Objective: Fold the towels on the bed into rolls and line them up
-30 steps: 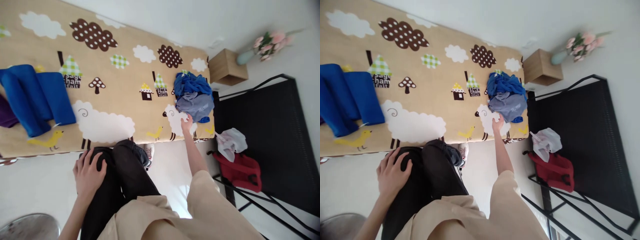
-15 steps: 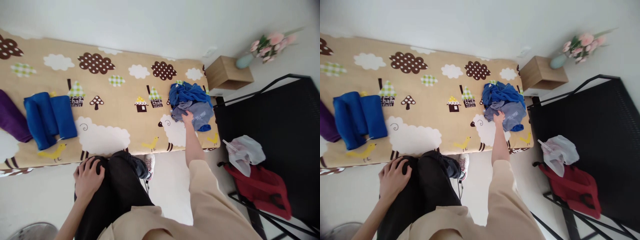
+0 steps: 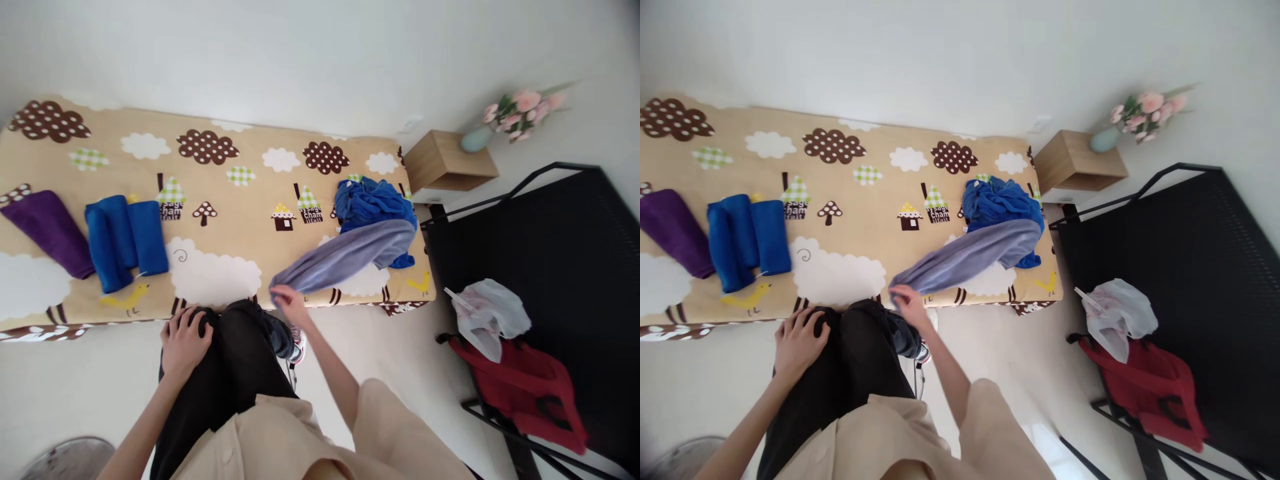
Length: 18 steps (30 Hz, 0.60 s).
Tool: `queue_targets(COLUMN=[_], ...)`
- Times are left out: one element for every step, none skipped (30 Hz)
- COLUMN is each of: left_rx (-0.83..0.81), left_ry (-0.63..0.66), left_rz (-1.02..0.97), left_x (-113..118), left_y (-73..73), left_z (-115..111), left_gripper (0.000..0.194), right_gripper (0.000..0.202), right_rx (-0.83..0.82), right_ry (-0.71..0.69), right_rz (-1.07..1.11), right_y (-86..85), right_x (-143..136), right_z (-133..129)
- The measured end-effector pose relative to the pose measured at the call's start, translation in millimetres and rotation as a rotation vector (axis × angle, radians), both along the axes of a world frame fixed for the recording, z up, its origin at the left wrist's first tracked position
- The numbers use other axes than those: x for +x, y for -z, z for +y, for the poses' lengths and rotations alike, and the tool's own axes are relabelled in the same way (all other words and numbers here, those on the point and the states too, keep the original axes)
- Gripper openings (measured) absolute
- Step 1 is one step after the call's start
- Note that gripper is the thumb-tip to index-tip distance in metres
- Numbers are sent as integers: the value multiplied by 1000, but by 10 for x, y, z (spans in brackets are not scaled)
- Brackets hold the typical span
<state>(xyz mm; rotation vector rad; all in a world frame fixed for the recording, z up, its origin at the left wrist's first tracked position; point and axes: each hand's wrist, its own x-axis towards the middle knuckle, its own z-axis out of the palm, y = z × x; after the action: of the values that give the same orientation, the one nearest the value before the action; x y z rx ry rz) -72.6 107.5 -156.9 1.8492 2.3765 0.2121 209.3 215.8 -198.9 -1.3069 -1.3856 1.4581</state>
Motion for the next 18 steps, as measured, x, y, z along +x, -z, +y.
queue_targets(left_rx=[8, 19, 30, 36, 41, 42, 41, 36, 28, 23, 20, 18, 25, 38, 58, 77, 100, 125], left_ry=[3, 22, 67, 146, 252, 371, 494, 596, 664, 688, 676, 637, 579, 515, 455, 398, 344, 294], left_rz=[-10, -32, -70, -126, -193, -264, -334, -395, -446, -489, -529, -570, -611, -650, -685, -711, -729, -742], left_x=[-9, -21, -34, -44, -50, -47, -36, -16, 13, 48, 87, 129, 172, 214, 255, 293, 328, 360], left_y=[-7, -25, -53, -92, -140, -196, -257, -320, -383, -443, -502, -558, -614, -669, -726, -785, -844, -903], left_z=[-23, -55, -99, -156, -225, -304, -388, -474, -557, -632, -699, -755, -801, -838, -868, -894, -916, -938], left_gripper=[37, 39, 44, 49, 54, 57, 57, 57, 56, 54, 52, 48, 43, 37, 31, 25, 19, 14], right_gripper=[22, 23, 24, 25, 26, 25, 25, 25, 25, 27, 29, 30, 32, 32, 33, 34, 35, 38], right_rx=[-43, -84, -120, -152, -177, -198, -219, -241, -261, -272, -269, -248, -212, -167, -119, -72, -25, 20], right_ry=[-31, -51, -74, -111, -143, -168, -178, -172, -160, -136, -106, -75, -39, 3, 44, 68, 66, 39], right_rz=[52, 105, 155, 196, 222, 236, 244, 251, 260, 270, 274, 266, 248, 226, 206, 190, 173, 152], right_y=[-59, -117, -173, -225, -276, -324, -372, -418, -465, -513, -561, -612, -664, -718, -775, -833, -892, -949], right_x=[-221, -423, -603, -758, -886, -982, -1044, -1073, -1067, -1032, -972, -894, -805, -714, -625, -542, -471, -412], right_z=[-290, -569, -830, -1068, -1278, -1454, -1593, -1696, -1762, -1797, -1806, -1795, -1771, -1739, -1704, -1671, -1641, -1617])
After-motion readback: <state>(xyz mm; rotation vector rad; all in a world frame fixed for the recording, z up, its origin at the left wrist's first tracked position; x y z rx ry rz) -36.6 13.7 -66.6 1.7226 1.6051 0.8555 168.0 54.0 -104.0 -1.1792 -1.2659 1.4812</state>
